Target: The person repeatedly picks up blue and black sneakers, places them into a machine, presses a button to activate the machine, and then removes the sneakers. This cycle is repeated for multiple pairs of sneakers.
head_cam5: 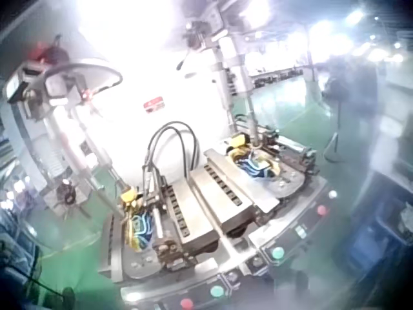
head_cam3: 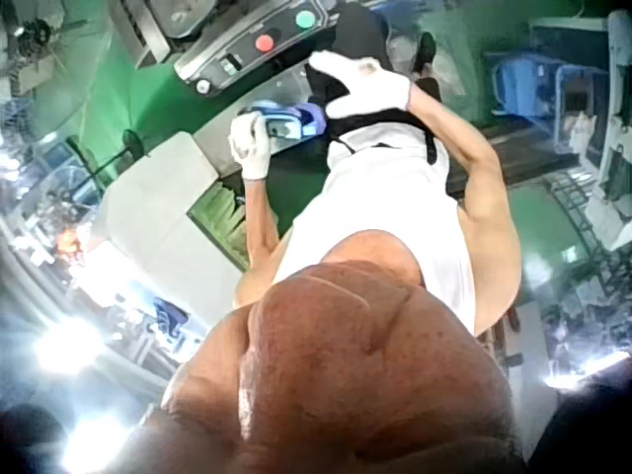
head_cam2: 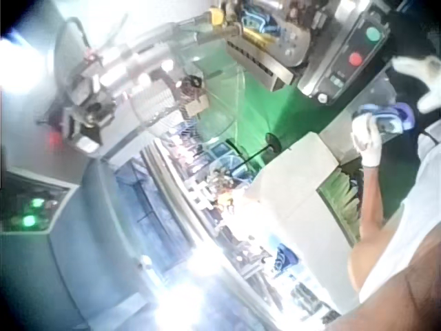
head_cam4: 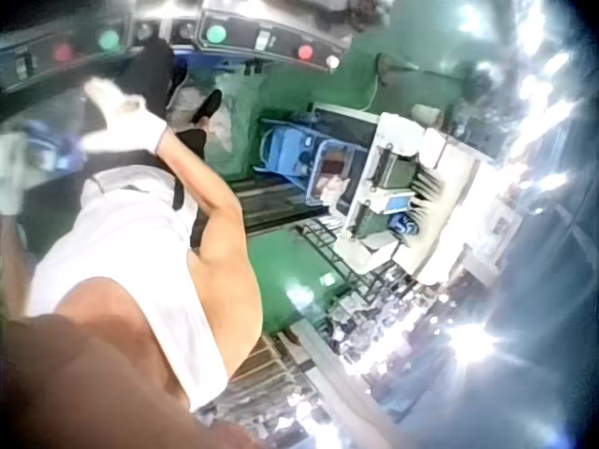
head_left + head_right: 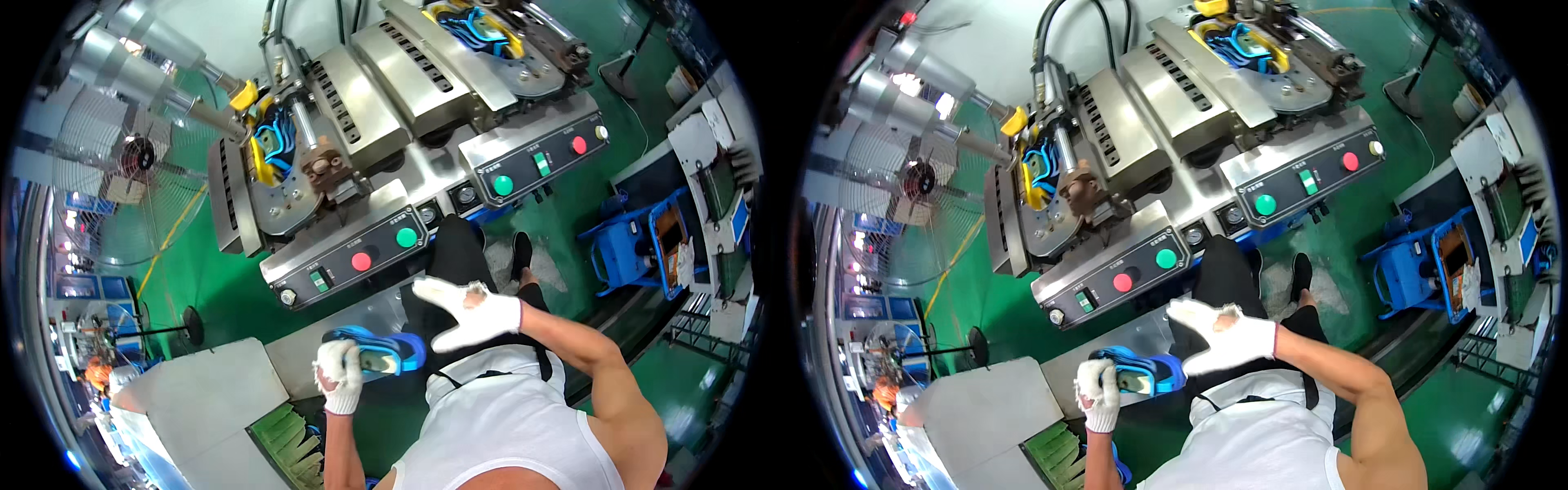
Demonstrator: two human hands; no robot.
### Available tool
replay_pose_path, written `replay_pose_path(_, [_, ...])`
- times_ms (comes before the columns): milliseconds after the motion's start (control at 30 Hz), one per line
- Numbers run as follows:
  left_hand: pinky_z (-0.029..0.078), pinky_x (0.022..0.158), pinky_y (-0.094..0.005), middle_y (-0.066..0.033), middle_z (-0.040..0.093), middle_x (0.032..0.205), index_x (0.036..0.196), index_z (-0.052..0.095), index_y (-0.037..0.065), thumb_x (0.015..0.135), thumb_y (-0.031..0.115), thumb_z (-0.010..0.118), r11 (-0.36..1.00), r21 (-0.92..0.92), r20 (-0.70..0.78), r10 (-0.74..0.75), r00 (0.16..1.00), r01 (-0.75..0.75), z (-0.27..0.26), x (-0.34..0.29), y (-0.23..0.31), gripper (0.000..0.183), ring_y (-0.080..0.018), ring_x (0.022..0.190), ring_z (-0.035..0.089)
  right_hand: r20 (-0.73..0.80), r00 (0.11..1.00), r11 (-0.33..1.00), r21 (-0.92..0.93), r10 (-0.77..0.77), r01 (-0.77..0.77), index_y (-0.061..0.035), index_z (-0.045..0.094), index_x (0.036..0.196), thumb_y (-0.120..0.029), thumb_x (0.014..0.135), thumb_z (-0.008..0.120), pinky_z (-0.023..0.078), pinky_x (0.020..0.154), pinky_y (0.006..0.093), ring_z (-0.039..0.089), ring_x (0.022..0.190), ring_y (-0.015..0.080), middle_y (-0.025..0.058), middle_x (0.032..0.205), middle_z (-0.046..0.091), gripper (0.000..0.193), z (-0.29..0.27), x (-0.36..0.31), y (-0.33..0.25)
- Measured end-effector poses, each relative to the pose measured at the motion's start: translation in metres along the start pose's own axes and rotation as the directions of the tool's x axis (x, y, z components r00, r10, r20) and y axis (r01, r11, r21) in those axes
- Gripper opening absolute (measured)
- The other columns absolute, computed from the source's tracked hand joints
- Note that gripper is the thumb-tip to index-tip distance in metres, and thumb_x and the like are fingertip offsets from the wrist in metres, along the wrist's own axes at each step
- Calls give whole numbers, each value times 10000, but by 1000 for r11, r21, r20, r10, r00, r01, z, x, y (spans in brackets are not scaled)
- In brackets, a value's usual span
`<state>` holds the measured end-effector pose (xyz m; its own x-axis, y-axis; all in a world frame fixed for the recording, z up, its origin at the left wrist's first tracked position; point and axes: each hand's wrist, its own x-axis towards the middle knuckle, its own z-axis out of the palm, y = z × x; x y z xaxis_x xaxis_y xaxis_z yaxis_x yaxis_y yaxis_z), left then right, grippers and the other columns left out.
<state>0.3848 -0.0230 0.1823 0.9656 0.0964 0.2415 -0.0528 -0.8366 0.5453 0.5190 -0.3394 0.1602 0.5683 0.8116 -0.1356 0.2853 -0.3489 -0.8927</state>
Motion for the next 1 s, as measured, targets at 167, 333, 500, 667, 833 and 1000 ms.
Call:
replay_pose_path(167, [561, 811, -433, -133, 732, 942, 1009, 751, 70, 862, 88, 807, 871, -191, 186, 486, 854, -453, 70, 97, 126, 158, -347, 914, 698, -252, 967, 999, 11, 44, -42, 18, 261, 1647, -605, 807, 810, 283, 1275, 474, 289, 1577, 427, 296, 1680, 297, 1181, 22, -94, -11])
replay_pose_path(333, [555, 779, -459, -147, 747, 975, 1070, 732, 42, 820, 39, 822, 522, -463, 230, 851, 472, -716, 151, 146, 268, 266, -367, 890, 696, -899, 435, 993, 7, 58, -117, 34, 314, 1612, -337, 817, 881, 413, 1194, 434, 541, 1395, 364, 238, 1540, 498, 1044, 45, -159, 28])
replay_pose_path(500, [556, 977, -494, -257, 640, 1341, 1316, 642, 6, 781, 116, 881, 188, -722, 19, 968, 252, -666, 176, 149, 412, 597, -418, 1170, 664, -844, -115, 718, 366, 524, 592, -57, 493, 1525, -115, 917, 704, 527, 1085, 385, 664, 1248, 254, 90, 1390, 655, 646, 7, -231, 12])
replay_pose_path(667, [525, 1042, -504, -266, 614, 1386, 1335, 614, -12, 724, 122, 906, 150, -785, 22, 976, 215, -601, 208, 133, 414, 691, -458, 1235, 625, -634, -673, 901, 89, 380, 425, 14, 657, 1316, -128, 942, 725, 540, 1006, 369, 669, 1099, 185, 77, 1255, 693, 405, -72, -309, 82])
replay_pose_path(833, [558, 989, -471, -259, 658, 1296, 1271, 647, -10, 762, 90, 888, 444, -759, 332, 893, 304, -476, 254, 111, 333, 572, -439, 1166, 661, -561, -825, 914, 303, -59, -271, 65, 559, 1468, -410, 949, 781, 435, 1141, 423, 623, 1276, 293, 216, 1450, 624, 737, -241, -435, 177])
replay_pose_path(1000, [554, 999, -485, -227, 656, 1318, 1321, 634, 12, 857, 125, 836, 720, -607, 589, 692, 418, -337, 264, 88, 245, 518, -433, 1185, 654, -735, -674, 356, 653, 82, -669, -45, 583, 1514, -691, 931, 658, 425, 1136, 404, 595, 1339, 233, 187, 1497, 614, 874, -368, -570, 252])
